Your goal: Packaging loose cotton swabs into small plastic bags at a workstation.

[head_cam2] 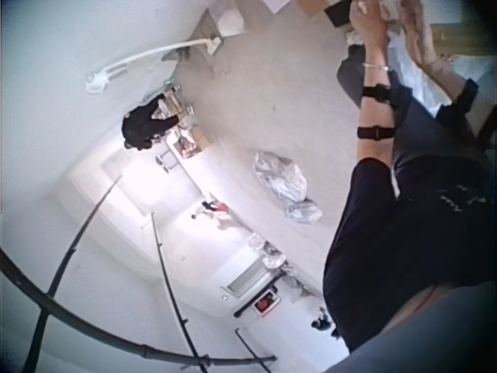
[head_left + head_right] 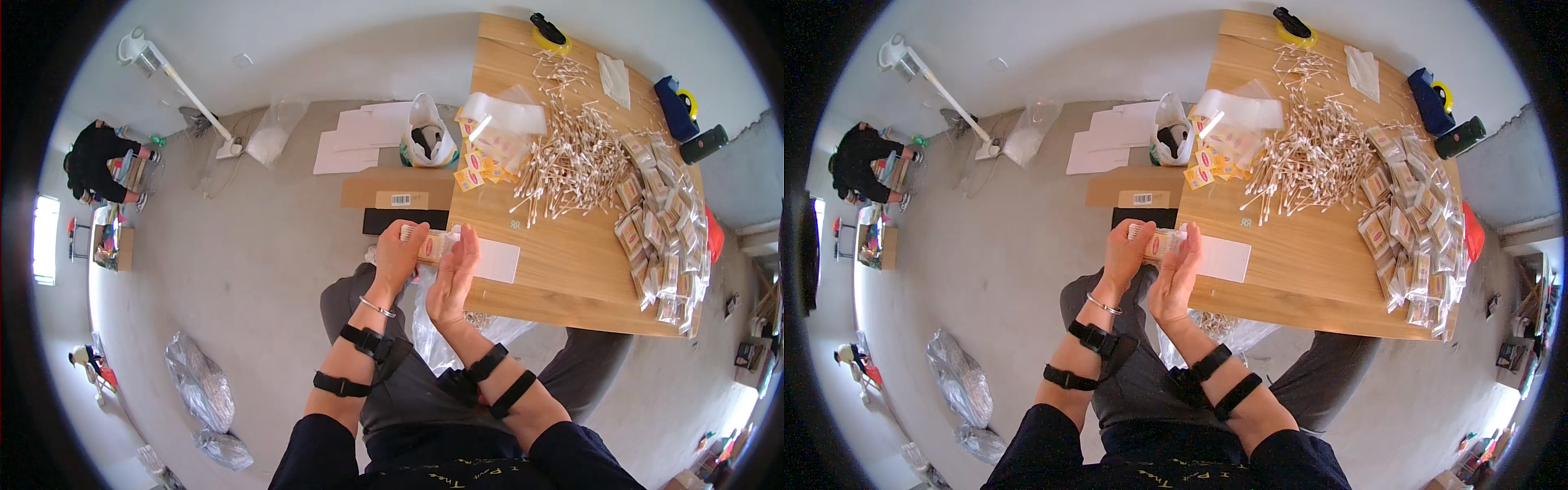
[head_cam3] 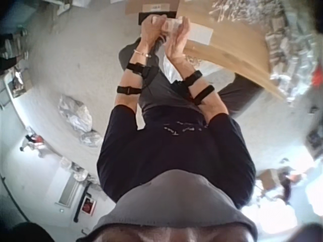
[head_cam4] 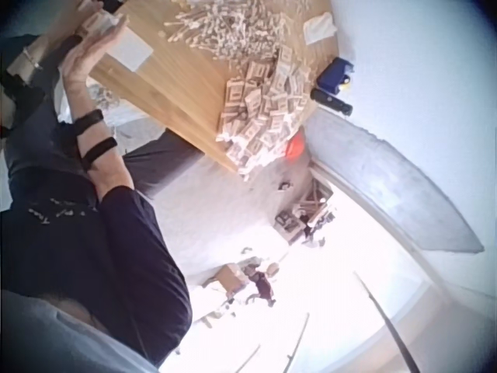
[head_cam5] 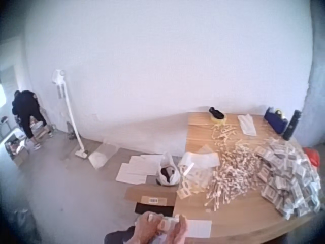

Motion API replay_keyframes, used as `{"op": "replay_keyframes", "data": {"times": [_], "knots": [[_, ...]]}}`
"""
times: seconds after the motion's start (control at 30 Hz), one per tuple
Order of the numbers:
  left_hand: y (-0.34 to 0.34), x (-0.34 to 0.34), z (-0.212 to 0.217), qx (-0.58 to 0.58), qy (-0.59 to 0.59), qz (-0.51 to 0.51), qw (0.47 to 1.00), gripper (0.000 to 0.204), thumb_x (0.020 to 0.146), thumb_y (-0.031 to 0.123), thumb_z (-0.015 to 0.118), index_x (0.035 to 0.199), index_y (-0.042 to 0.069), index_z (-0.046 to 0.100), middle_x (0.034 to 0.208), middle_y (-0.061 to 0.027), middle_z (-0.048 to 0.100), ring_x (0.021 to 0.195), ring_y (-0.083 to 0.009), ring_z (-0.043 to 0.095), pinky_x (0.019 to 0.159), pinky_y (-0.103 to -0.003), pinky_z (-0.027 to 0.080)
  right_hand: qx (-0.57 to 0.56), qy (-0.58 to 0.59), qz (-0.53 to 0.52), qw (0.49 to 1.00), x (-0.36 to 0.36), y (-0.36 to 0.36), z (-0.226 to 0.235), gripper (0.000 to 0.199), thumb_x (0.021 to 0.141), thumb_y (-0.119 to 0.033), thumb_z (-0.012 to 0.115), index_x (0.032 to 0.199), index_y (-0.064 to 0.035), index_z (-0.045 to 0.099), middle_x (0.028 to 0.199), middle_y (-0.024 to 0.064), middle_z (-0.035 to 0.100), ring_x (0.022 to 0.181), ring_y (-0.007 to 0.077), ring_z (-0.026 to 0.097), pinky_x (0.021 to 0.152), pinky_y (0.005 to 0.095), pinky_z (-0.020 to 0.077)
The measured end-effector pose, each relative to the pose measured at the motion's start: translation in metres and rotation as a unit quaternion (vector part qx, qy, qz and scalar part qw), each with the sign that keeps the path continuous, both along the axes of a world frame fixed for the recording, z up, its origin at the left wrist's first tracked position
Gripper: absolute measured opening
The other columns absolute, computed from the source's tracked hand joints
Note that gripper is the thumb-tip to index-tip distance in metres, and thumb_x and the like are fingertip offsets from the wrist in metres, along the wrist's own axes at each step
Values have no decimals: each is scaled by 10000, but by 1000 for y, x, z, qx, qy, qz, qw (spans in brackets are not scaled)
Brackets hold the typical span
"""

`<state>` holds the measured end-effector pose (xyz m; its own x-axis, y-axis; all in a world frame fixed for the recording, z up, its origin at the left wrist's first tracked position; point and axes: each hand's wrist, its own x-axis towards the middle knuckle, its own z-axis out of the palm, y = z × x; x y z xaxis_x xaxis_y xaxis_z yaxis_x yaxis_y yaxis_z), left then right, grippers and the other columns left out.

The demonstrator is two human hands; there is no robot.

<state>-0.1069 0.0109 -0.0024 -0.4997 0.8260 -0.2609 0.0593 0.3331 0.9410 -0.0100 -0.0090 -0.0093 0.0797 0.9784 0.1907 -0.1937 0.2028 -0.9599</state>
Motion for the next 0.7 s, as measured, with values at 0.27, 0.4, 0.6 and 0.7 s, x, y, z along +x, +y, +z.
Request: {"op": "replay_keyframes", "data": {"times": [0.27, 0.4, 0.6, 0.7], "knots": [[1, 2, 2, 8, -24, -16, 1000, 262, 864, 242, 690, 902, -12, 636, 733, -74, 657, 677, -131, 609, 607, -279, 488, -96, 148, 27, 984, -14, 7, 2, 581, 984, -39, 428, 1478, 33, 130, 1509, 182, 207, 1418, 279, 213, 1170, 387, 165], [-2, -5, -10, 24, 1, -16, 1000, 246, 866, 224, 691, 909, -10, 627, 744, -73, 658, 683, -130, 609, 610, -284, 490, -57, 74, 36, 995, -13, 6, 2, 617, 975, -45, 455, 1484, 26, 114, 1524, 187, 173, 1423, 299, 203, 1173, 405, 165], [-5, -9, 4, 54, 66, -9, 996, 233, 870, 217, 691, 901, -6, 629, 758, -64, 655, 680, -121, 598, 611, -282, 492, -30, 31, 26, 999, -18, 3, 13, 656, 968, -46, 470, 1493, 10, 82, 1579, 202, -4, 1455, 336, 113, 1172, 432, 151], [-11, -12, 29, 65, 114, -2, 991, 244, 877, 226, 689, 909, -7, 625, 761, -59, 647, 677, -121, 592, 608, -287, 491, -8, 24, 23, 999, -29, -2, 27, 681, 976, -30, 446, 1522, -52, 40, 1600, 112, -10, 1467, 312, 80, 1166, 421, 126]]}}
